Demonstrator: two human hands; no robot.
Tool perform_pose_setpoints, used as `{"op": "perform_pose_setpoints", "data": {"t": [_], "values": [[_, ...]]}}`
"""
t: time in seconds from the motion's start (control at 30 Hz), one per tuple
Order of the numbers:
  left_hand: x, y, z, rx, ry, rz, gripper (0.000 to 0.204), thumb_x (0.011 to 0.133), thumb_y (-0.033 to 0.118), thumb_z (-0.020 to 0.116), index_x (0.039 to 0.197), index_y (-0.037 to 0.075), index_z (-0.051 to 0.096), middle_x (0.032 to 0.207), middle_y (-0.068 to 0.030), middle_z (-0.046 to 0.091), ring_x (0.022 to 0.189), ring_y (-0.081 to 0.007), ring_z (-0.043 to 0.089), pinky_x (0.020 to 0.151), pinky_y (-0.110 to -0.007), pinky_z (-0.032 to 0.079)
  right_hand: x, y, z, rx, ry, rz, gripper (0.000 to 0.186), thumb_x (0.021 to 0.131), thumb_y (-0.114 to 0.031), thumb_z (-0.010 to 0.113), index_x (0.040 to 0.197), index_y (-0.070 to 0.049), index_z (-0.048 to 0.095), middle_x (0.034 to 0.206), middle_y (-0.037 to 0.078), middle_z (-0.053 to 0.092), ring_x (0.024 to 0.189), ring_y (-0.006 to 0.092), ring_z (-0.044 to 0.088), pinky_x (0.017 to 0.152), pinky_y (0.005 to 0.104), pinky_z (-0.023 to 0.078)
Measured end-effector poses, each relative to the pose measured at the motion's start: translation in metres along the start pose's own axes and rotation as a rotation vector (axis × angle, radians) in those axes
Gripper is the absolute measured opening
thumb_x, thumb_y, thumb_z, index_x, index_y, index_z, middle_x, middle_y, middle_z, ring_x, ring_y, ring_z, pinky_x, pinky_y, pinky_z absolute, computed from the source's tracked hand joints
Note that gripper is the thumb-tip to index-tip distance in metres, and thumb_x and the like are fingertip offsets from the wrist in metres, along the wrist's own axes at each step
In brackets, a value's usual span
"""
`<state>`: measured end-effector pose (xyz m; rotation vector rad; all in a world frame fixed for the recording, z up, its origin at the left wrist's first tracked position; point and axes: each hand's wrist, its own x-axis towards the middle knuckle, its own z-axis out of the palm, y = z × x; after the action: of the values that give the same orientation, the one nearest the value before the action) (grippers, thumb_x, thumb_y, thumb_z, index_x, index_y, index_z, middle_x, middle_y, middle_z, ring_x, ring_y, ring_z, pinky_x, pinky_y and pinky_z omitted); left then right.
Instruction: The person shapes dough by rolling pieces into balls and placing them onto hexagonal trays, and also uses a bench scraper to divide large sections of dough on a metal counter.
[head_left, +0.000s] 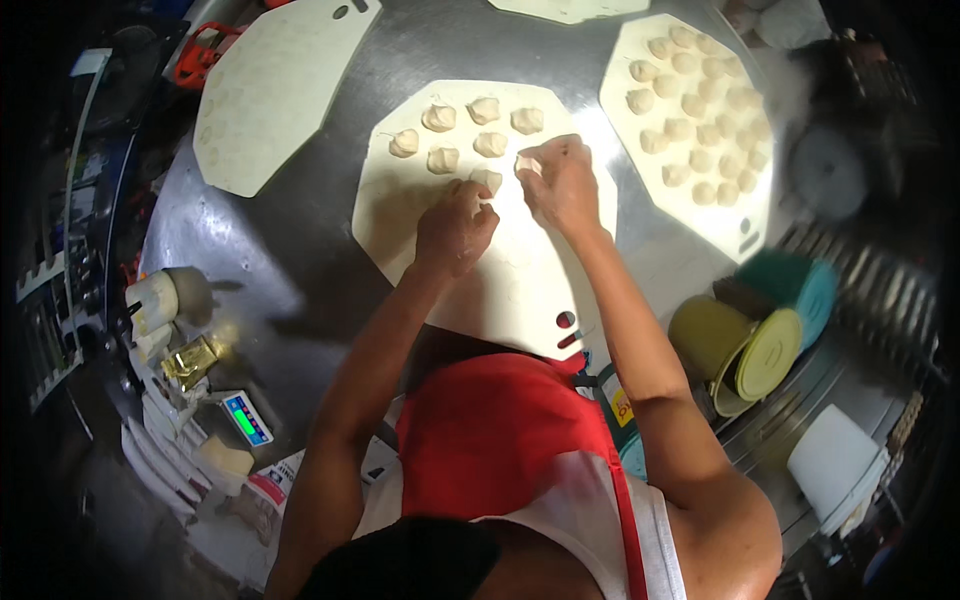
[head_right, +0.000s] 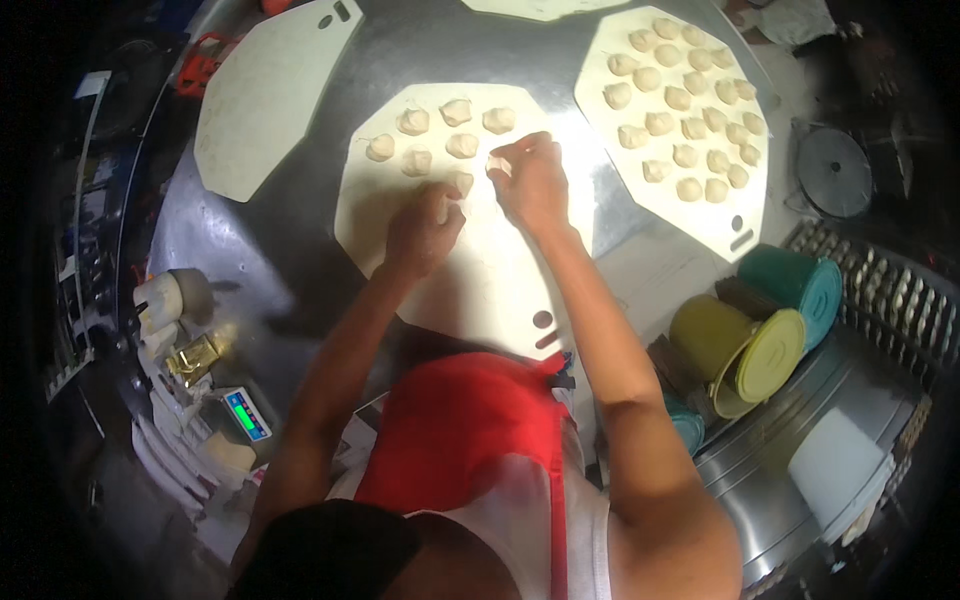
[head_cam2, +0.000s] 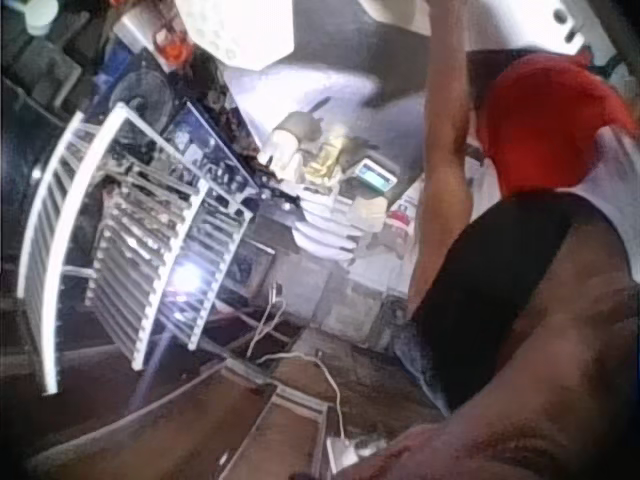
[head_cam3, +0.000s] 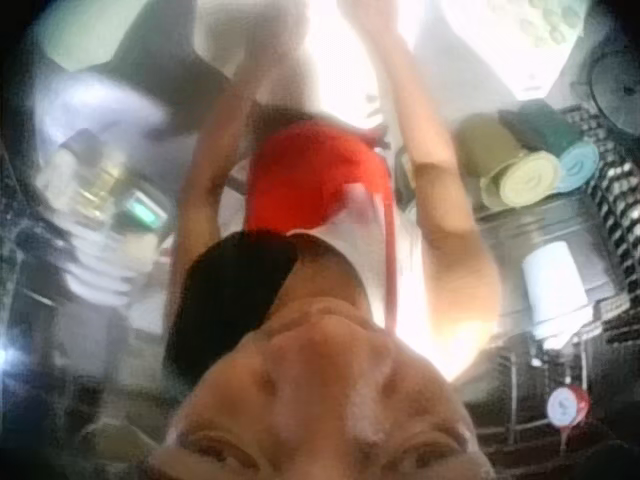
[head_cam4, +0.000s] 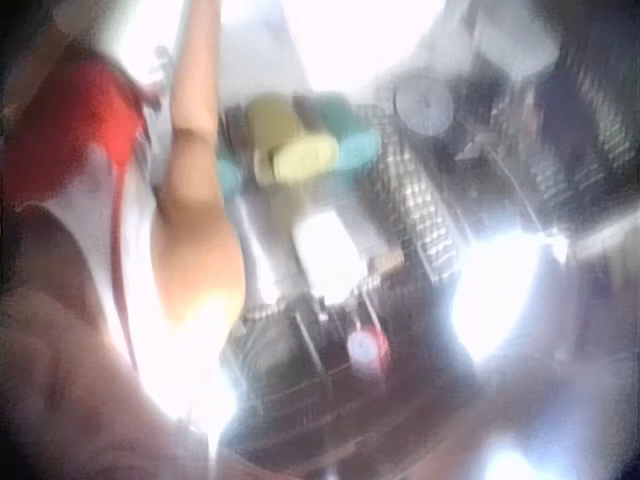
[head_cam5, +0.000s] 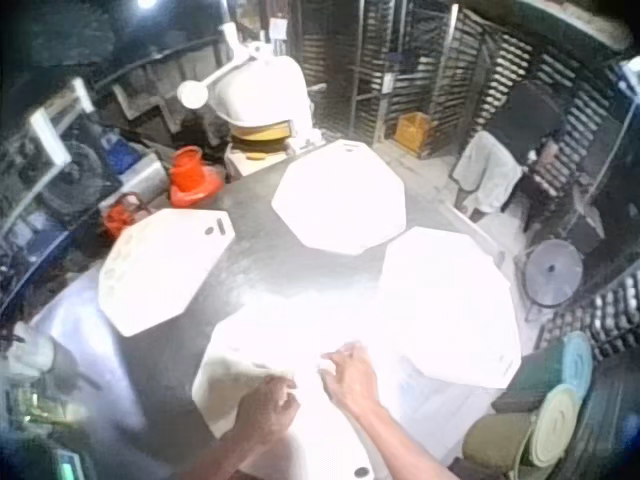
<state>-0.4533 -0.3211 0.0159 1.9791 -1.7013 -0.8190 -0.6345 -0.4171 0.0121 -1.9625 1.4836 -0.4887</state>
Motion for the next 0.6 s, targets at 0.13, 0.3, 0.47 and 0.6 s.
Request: {"op": "perform_pose_setpoints", "data": {"t": [0.13, 0.3, 0.47, 0.6], "values": [[-0.009, 0.003, -0.011, -0.043, -0.055, -0.117, 0.026, 0.1, 0.026, 0.065, 0.117, 0.006, 0.067, 0.11, -0.0174, 0.071, 0.1, -0.0396, 0.071, 0.087, -0.052, 0.056, 0.021, -0.02, -0.029, 0.215, -0.005, 0.171, 0.03, 0.092, -0.02, 0.078, 0.119, -0.008, 0.076, 0.129, 0.015, 0.061, 0.121, 0.0376, 0.059, 0.1, 0.0488, 0.054], [-0.055, -0.008, -0.029, 0.012, -0.206, -0.223, 0.028, 0.109, 0.03, 0.058, 0.108, 0.004, 0.069, 0.095, -0.0169, 0.075, 0.088, -0.0414, 0.072, 0.081, -0.051, 0.056, 0.057, 0.004, -0.018, 0.157, 0.075, -0.035, 0.026, 0.094, -0.013, 0.073, 0.119, -0.007, 0.074, 0.127, 0.016, 0.062, 0.118, 0.0388, 0.062, 0.098, 0.0469, 0.054], [-0.156, -0.044, -0.038, -0.214, -0.01, -0.185, 0.041, 0.112, 0.036, 0.054, 0.098, 0.001, 0.069, 0.085, -0.0205, 0.072, 0.076, -0.0375, 0.07, 0.074, -0.047, 0.054, 0.0, -0.029, -0.009, 0.362, -0.01, 0.061, 0.02, 0.1, -0.02, 0.066, 0.111, -0.006, 0.076, 0.11, 0.016, 0.074, 0.095, 0.0365, 0.07, 0.089, 0.0438, 0.056], [-0.187, -0.07, -0.068, -0.127, -0.21, -0.235, 0.043, 0.112, 0.036, 0.055, 0.092, 0.0, 0.067, 0.077, -0.0186, 0.067, 0.067, -0.0301, 0.062, 0.069, -0.046, 0.05, -0.101, -0.053, 0.026, 0.404, -0.122, 0.106, 0.021, 0.101, -0.021, 0.065, 0.11, -0.006, 0.076, 0.104, 0.017, 0.077, 0.091, 0.0342, 0.073, 0.087, 0.0424, 0.057]]}}
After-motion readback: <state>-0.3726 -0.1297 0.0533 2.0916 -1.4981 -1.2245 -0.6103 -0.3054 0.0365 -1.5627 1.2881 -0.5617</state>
